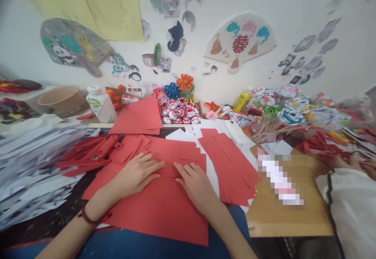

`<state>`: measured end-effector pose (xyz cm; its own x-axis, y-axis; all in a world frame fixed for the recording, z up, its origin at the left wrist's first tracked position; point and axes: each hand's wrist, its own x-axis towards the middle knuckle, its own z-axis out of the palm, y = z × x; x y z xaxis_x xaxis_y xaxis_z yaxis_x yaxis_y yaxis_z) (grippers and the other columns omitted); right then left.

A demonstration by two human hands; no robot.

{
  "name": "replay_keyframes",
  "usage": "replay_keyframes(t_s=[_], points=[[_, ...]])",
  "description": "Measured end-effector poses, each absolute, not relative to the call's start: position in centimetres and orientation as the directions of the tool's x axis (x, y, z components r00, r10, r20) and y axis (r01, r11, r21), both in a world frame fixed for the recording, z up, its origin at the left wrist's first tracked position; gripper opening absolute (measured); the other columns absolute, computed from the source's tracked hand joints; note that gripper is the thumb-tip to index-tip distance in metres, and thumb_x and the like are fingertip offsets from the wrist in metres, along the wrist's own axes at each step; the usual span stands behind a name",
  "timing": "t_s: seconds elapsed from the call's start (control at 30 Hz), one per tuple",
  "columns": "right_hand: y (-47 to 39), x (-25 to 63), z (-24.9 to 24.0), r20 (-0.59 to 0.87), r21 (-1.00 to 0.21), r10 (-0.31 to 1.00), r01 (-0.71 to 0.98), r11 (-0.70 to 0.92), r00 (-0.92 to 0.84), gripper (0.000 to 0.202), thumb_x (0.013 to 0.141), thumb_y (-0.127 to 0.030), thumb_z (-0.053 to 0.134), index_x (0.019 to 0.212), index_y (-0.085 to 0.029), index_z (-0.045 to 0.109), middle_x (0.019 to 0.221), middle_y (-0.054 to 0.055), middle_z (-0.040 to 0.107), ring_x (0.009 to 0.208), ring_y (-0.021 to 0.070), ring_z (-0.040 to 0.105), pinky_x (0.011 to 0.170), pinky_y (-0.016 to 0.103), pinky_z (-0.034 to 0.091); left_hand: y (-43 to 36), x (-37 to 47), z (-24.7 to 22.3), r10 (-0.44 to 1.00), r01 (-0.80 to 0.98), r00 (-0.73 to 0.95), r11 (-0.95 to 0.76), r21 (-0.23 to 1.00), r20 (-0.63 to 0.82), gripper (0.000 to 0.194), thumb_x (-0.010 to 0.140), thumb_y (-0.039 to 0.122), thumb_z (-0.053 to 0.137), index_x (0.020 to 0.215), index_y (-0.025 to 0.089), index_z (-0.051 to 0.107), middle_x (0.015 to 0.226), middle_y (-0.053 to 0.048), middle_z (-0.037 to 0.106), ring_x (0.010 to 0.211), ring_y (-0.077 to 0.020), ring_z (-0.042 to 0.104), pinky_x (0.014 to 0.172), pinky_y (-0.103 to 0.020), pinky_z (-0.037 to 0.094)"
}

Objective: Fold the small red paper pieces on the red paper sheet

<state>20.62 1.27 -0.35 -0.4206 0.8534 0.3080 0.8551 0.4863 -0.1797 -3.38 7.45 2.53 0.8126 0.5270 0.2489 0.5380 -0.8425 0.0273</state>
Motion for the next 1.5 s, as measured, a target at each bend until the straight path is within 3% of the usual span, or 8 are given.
replay_keyframes(t_s=[0.23, 0.37, 0.57, 0.73, 0.83, 1.07, 1.3, 1.5], points=[[1.4, 20.6, 0.0, 0.293, -0.251, 0.888, 0.868, 0.429, -0.354, 0.025, 0.091, -0.028, 0.061, 0.114, -0.020, 0.059, 0.100, 0.007, 0.068, 0.092, 0.0274, 0.061, 0.077, 0.041, 0.050, 8.1, -3.8, 1.8, 0.521, 0.538, 0.804, -0.843, 0.021, 0.288, 0.036, 0.093, 0.044, 0.052, 0.118, 0.019, 0.059, 0.093, -0.007, 0.063, 0.089, -0.0215, 0.052, 0.080, -0.034, 0.037], [1.7, 20.4, 0.2, 0.294, -0.280, 0.894, 0.863, 0.420, -0.339, 0.010, 0.093, -0.021, 0.057, 0.101, -0.020, 0.062, 0.092, 0.006, 0.067, 0.086, 0.0246, 0.061, 0.073, 0.035, 0.049, 8.1, -3.6, 1.8, 0.519, 0.526, 0.806, -0.849, 0.058, 0.285, 0.023, 0.099, 0.032, 0.044, 0.105, 0.020, 0.062, 0.099, -0.004, 0.068, 0.088, -0.0195, 0.052, 0.080, -0.034, 0.034], [2.0, 19.9, 0.3, 0.282, -0.422, 0.925, 0.833, 0.356, -0.253, 0.012, 0.095, -0.020, 0.051, 0.093, -0.020, 0.063, 0.091, 0.005, 0.066, 0.084, 0.0209, 0.062, 0.074, 0.032, 0.047, 7.9, -3.2, 1.8, 0.638, 0.557, 0.716, -0.766, 0.320, 0.282, 0.022, 0.099, 0.030, 0.044, 0.096, 0.023, 0.064, 0.102, -0.002, 0.069, 0.093, -0.0194, 0.052, 0.084, -0.036, 0.035], [2.4, 19.7, 0.3, 0.260, -0.623, 0.962, 0.746, 0.234, -0.085, 0.008, 0.086, -0.019, 0.063, 0.079, -0.021, 0.064, 0.087, 0.001, 0.066, 0.081, 0.0187, 0.064, 0.072, 0.029, 0.045, 8.2, -2.6, 1.4, 0.764, 0.539, 0.582, -0.619, 0.571, 0.279, 0.013, 0.089, 0.025, 0.059, 0.078, 0.021, 0.065, 0.102, -0.001, 0.068, 0.090, -0.0186, 0.053, 0.087, -0.037, 0.039], [2.8, 19.7, 0.4, 0.236, -0.699, 0.971, 0.687, 0.197, -0.039, 0.010, 0.083, -0.019, 0.066, 0.073, -0.021, 0.065, 0.082, 0.000, 0.064, 0.079, 0.0177, 0.064, 0.069, 0.027, 0.043, 8.4, -2.4, 1.0, 0.818, 0.535, 0.509, -0.544, 0.647, 0.267, 0.013, 0.082, 0.020, 0.064, 0.069, 0.021, 0.065, 0.102, -0.002, 0.067, 0.091, -0.0189, 0.053, 0.090, -0.040, 0.039], [3.1, 19.7, 0.2, 0.226, -0.728, 0.974, 0.661, 0.183, -0.021, 0.011, 0.081, -0.020, 0.067, 0.071, -0.021, 0.065, 0.080, 0.000, 0.061, 0.072, 0.0154, 0.060, 0.065, 0.027, 0.041, 8.0, -1.8, 0.7, 0.838, 0.544, 0.474, -0.521, 0.658, 0.272, 0.009, 0.077, 0.012, 0.061, 0.072, 0.019, 0.059, 0.105, -0.004, 0.059, 0.098, -0.0202, 0.052, 0.090, -0.039, 0.040], [3.1, 19.6, -0.1, 0.272, -0.719, 0.961, 0.655, 0.232, -0.042, 0.011, 0.083, -0.021, 0.063, 0.073, -0.021, 0.062, 0.088, 0.003, 0.061, 0.080, 0.0181, 0.061, 0.072, 0.031, 0.045, 7.6, -1.4, 0.7, 0.829, 0.599, 0.484, -0.548, 0.584, 0.281, 0.013, 0.087, 0.016, 0.051, 0.075, 0.018, 0.055, 0.102, -0.005, 0.056, 0.094, -0.0204, 0.050, 0.087, -0.040, 0.039], [3.2, 19.6, -0.5, 0.298, -0.709, 0.953, 0.656, 0.259, -0.055, 0.014, 0.085, -0.021, 0.061, 0.072, -0.021, 0.058, 0.093, 0.003, 0.060, 0.084, 0.0183, 0.061, 0.077, 0.032, 0.046, 7.7, -1.1, -0.4, 0.829, 0.628, 0.465, -0.556, 0.545, 0.310, 0.012, 0.085, 0.016, 0.053, 0.074, 0.018, 0.053, 0.103, -0.006, 0.056, 0.094, -0.0207, 0.049, 0.086, -0.039, 0.039]])
